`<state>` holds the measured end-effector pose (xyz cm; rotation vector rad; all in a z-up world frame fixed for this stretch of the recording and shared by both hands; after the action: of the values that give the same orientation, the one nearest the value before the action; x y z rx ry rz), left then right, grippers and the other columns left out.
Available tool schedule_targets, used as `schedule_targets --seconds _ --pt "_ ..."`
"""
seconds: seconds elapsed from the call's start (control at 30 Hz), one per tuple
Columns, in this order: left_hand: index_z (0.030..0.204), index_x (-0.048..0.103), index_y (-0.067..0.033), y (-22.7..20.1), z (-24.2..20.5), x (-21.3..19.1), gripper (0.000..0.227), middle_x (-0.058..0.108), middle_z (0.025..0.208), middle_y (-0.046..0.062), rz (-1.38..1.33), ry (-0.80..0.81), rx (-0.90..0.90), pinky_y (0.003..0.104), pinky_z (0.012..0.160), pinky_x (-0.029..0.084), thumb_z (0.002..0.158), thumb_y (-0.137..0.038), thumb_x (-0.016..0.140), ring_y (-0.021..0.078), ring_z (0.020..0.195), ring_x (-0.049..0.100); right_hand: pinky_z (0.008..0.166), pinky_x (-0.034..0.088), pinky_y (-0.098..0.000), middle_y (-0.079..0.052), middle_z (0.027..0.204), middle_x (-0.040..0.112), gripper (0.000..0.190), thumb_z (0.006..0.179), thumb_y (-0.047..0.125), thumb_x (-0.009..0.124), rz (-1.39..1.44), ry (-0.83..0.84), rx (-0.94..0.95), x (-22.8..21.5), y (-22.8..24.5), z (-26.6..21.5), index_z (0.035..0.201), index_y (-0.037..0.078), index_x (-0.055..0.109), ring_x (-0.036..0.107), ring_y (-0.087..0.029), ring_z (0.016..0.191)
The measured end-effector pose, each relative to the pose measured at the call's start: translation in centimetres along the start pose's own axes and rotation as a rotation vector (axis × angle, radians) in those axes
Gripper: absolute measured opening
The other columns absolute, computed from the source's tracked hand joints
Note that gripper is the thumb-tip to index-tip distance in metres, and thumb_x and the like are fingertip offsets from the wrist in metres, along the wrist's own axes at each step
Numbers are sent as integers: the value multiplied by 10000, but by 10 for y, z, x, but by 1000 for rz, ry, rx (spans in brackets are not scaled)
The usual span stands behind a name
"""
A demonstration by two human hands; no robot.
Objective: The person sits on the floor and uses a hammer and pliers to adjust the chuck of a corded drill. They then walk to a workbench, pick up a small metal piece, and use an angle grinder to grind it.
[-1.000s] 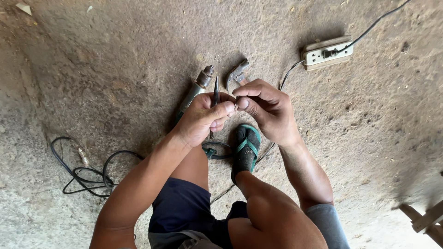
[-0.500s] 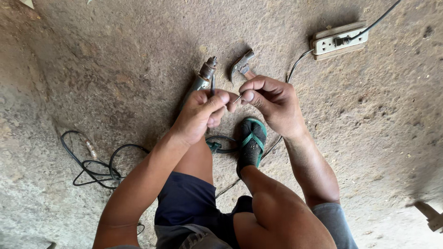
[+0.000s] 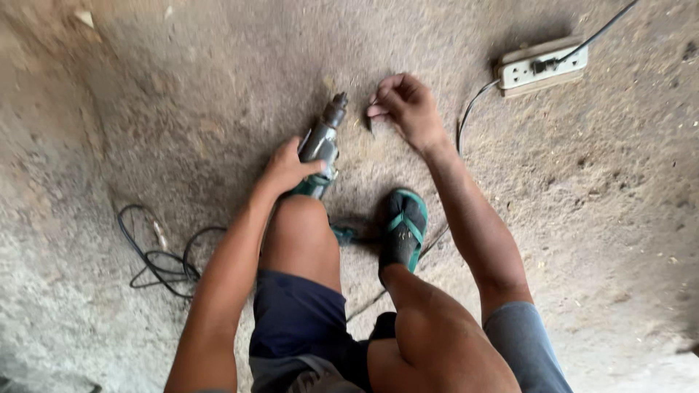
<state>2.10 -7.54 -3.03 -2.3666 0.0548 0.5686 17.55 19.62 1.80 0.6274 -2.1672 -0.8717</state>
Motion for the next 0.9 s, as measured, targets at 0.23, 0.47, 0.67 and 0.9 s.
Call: schedule_targets --seconds 0.23,0.47,0.67,0.9 --pt "1171 681 -4 -5 31 -1 563 740 1110 157 -155 -51 -76 414 903 555 803 -380 881 289 1028 702 727 645 -301 -100 954 752 113 1046 119 588 -346 -65 4 -12 -45 58 1086 38 656 776 -143 798" --pt "1092 668 -15 -54 54 6 586 767 1006 113 -119 -133 22 351 812 558 685 -301 977 202 924 724 646 631 -274 -75 909 766 100 1022 137 633 -527 -51 -9 -8 -53 72 1025 70 707 776 -122 738" --pt "1122 631 -6 -52 54 4 639 772 1000 112 -250 -141 -30 325 764 605 692 -330 975 177 881 752 693 675 -266 -69 916 770 132 1053 177 617 -550 29 70 -4 -47 81 1028 74 695 786 -117 812" --pt "1230 639 -5 -19 55 9 469 753 1051 93 -356 -145 11 321 865 579 961 -350 808 167 976 723 698 680 -269 -73 932 760 152 1075 186 564 -613 113 48 -2 -49 84 1015 76 650 784 -133 823"
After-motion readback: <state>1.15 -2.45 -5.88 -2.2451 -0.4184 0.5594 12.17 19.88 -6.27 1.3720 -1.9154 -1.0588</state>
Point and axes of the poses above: each hand's wrist, its own z-axis towards the middle knuckle, its own x-axis out of the palm, y = z × x, the point moved 2 cm from there along z, towards the middle knuckle
